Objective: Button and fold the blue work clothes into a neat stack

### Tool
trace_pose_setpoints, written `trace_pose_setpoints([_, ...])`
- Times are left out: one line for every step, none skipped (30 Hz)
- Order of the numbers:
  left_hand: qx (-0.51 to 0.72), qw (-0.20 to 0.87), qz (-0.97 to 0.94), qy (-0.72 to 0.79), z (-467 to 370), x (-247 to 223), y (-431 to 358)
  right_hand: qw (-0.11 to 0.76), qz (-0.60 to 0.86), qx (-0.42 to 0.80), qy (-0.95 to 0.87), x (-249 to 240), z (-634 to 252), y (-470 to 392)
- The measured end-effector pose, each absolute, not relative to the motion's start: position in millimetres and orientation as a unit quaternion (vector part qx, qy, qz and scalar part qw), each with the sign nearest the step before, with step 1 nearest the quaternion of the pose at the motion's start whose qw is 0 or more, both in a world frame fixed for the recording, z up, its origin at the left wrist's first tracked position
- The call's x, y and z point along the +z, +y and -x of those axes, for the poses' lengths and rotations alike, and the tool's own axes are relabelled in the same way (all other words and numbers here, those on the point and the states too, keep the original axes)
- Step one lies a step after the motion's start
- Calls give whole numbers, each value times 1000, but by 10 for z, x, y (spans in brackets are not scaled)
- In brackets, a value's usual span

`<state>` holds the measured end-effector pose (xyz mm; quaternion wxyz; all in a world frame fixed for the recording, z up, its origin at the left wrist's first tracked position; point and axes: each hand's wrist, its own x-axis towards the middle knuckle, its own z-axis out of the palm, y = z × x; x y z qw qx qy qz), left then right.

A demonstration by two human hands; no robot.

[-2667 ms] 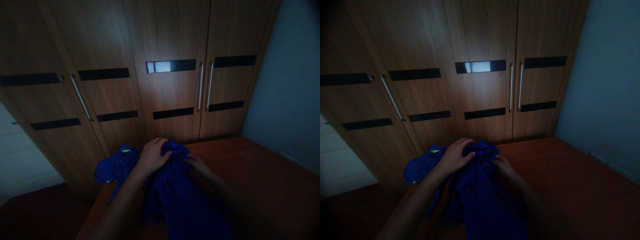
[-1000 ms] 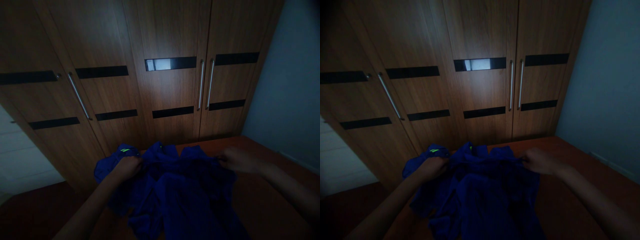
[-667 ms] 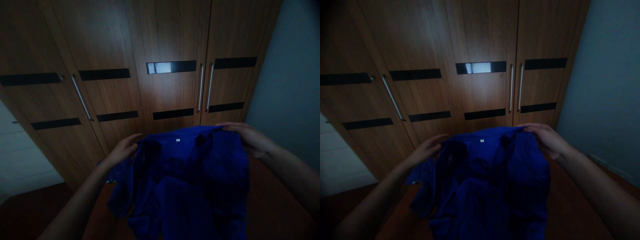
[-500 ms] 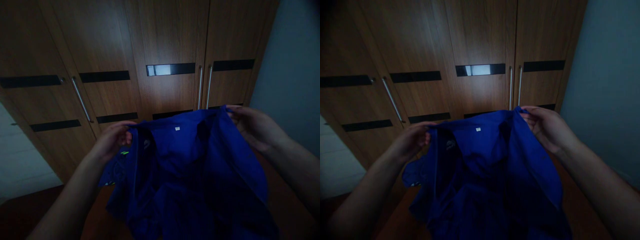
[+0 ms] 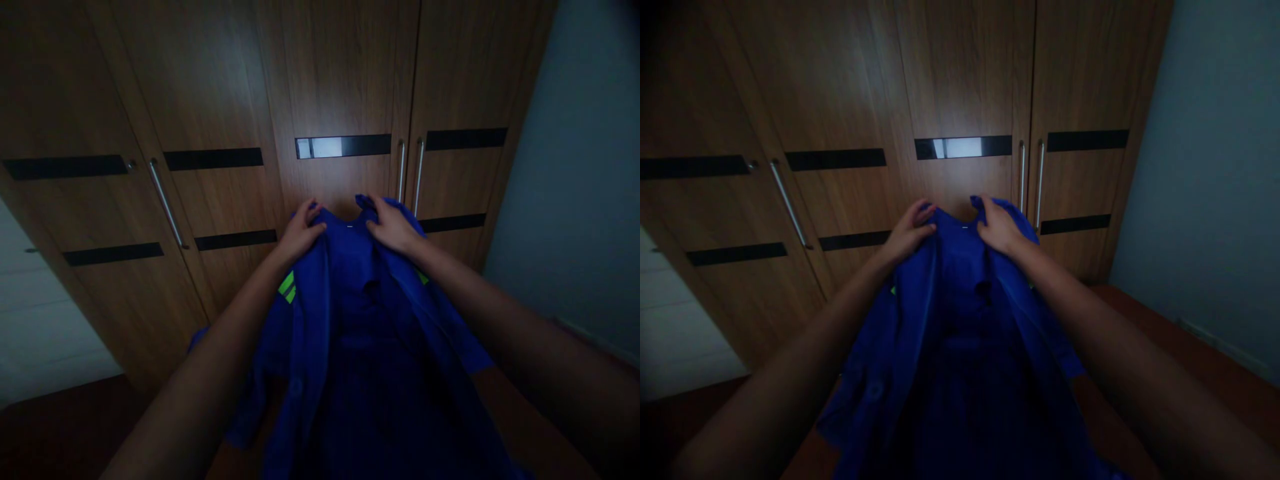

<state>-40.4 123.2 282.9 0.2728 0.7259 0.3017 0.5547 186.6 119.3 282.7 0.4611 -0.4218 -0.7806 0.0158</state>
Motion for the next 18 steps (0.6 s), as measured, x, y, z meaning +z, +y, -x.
trace_pose_setpoints([501,242,-755,348,387,2636,1319,422,430,85,-793,2653,-1836,1297])
trace_pose_setpoints([443,204,-780,392,375,2436,1372,399,432,116,-801,2469,-1814,1374])
trace_pose_setpoints([385,165,-801,429,368,2236,1392,381,432,139,-805,2279,-1802,1423])
trace_pose_setpoints([359,158,-807,440,367,2040,1380,365,434,163,-808,2090,-1803,1448])
trace_pose_setpoints([344,156,-811,447,372,1850,1341,352,436,184,-807,1905,-1818,1450])
trace_pose_setpoints([332,154,-812,455,383,1670,1279,342,438,203,-806,1729,-1849,1434])
trace_pose_setpoints([322,152,-811,465,401,1499,1197,334,442,220,-803,1563,-1897,1404])
trace_pose_setpoints([315,149,-808,475,427,1339,1098,330,450,233,-796,1408,-1963,1362])
trace_pose_setpoints([311,147,-804,486,460,1191,988,327,460,244,-789,1264,-2045,1311])
trace_pose_setpoints([307,146,-800,494,503,1054,868,326,471,250,-780,1130,-2144,1253])
trace_pose_setpoints([307,144,-795,503,554,931,744,326,483,254,-772,1006,-2256,1189])
trace_pose_setpoints([309,142,-789,513,612,822,617,327,494,255,-764,889,-2379,1119])
trace_pose_setpoints([312,140,-782,521,675,729,492,331,507,255,-754,780,-2505,1044])
trace_pose_setpoints([320,139,-768,537,740,651,370,334,519,258,-744,677,-2629,964])
trace_pose_setpoints([322,145,-754,554,803,589,253,338,533,263,-729,584,-2744,878])
trace_pose_setpoints([318,157,-741,570,859,543,141,345,557,278,-703,500,-2844,787])
trace_pose_setpoints([312,172,-732,581,904,512,36,338,577,307,-678,430,-2921,691])
trace_pose_setpoints([305,186,-727,586,935,493,-63,325,591,348,-651,376,-2974,591])
